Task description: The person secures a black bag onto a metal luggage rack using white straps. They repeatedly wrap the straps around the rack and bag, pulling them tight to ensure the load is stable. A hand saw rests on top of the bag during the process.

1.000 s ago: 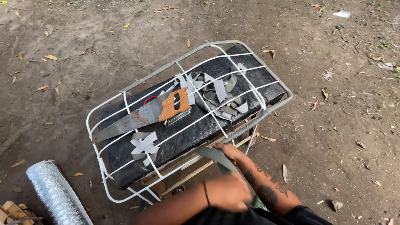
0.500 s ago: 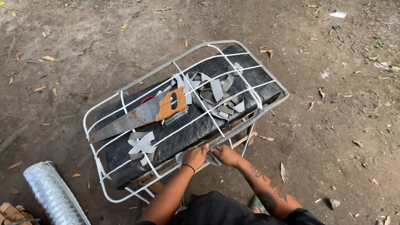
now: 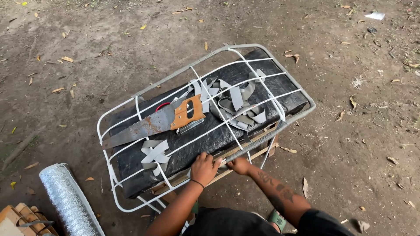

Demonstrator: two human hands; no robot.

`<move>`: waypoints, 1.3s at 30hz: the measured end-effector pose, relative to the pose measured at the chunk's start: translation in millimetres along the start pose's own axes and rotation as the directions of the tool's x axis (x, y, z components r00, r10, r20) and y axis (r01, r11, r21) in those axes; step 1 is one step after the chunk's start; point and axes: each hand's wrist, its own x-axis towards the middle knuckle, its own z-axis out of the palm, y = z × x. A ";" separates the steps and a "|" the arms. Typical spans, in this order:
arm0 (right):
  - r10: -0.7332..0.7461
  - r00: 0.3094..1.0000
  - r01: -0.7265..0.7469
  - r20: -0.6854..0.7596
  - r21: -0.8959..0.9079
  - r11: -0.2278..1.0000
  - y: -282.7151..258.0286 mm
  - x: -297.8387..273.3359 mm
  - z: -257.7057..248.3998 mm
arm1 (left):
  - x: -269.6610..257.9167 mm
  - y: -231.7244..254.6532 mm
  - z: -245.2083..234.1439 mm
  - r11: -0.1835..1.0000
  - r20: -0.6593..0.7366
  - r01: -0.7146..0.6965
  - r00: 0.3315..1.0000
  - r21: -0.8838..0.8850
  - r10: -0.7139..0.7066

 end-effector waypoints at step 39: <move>0.295 0.933 -0.305 0.208 0.891 0.336 -112.7 -82.1 -29.2 | 6.4 104.5 -176.3 0.661 0.500 0.304 0.857 -0.686 0.125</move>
